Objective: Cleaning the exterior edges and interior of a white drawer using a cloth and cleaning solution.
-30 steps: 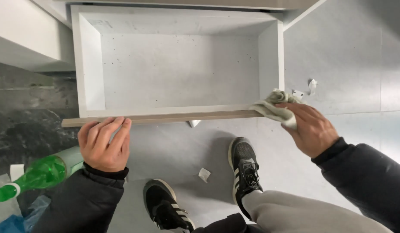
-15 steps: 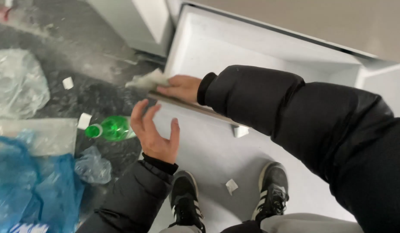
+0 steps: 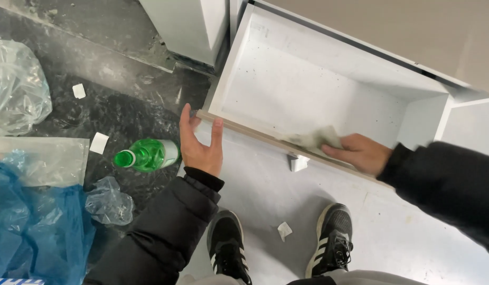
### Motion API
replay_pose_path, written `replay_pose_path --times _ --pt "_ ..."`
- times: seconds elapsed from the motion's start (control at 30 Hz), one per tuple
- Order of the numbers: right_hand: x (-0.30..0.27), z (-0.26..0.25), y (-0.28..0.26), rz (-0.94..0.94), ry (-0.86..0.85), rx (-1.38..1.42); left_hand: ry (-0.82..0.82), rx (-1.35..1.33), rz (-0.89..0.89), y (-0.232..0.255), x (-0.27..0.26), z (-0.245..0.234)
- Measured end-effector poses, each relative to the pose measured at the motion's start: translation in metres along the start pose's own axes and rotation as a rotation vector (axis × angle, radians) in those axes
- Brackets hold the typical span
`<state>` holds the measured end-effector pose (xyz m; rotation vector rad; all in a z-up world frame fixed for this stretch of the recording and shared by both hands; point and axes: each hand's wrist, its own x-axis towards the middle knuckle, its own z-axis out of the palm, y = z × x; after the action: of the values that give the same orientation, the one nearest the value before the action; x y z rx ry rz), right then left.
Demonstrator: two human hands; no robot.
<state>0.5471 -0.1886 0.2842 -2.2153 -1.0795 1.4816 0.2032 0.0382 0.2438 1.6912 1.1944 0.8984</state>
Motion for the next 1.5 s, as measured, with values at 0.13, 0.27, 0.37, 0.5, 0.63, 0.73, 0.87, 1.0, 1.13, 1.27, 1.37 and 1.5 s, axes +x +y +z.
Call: replay_pose_path --times 0.13,0.27,0.37,0.5,0.63,0.73,0.87,1.0,1.13,1.27,1.37,1.5 --pt "0.061 0.038 -0.123 -0.330 -0.127 0.100 0.027 -0.042 0.026 -0.004 -0.004 -0.004" --pt "0.146 0.074 -0.204 -0.350 -0.172 0.233 -0.016 -0.058 0.001 -0.013 -0.007 -0.016" --pt "0.178 0.052 -0.201 -0.134 -0.007 0.962 -0.072 -0.051 -0.017 -0.011 -0.004 -0.024" --pt "0.155 -0.018 -0.197 -0.178 0.206 1.304 -0.078 -0.049 -0.070 -0.016 0.029 -0.021" --pt "0.161 -0.017 -0.187 -0.797 0.526 0.454 -0.128 -0.066 -0.304 0.006 0.043 -0.012" --pt "0.175 0.021 -0.187 -0.988 0.484 -0.036 -0.119 -0.079 -0.319 -0.008 0.041 -0.003" --pt "0.145 0.064 -0.175 -1.036 -0.071 -0.053 -0.117 -0.104 -0.240 -0.023 0.043 -0.005" --pt "0.152 0.004 -0.223 -0.422 -0.231 0.544 -0.092 -0.116 -0.212 -0.020 0.044 0.001" --pt "0.241 0.024 -0.143 -1.108 0.244 -0.359 -0.107 -0.135 -0.227 -0.021 0.035 0.000" --pt "0.247 -0.003 -0.143 -1.014 0.192 -0.325 -0.095 -0.121 -0.203 -0.030 0.043 0.000" --pt "0.237 -0.050 -0.166 -0.666 0.283 -0.409 -0.122 -0.116 -0.227 -0.004 0.046 -0.004" --pt "0.194 0.011 -0.206 -0.366 0.314 -0.333 -0.119 -0.126 -0.248 -0.012 0.043 -0.001"
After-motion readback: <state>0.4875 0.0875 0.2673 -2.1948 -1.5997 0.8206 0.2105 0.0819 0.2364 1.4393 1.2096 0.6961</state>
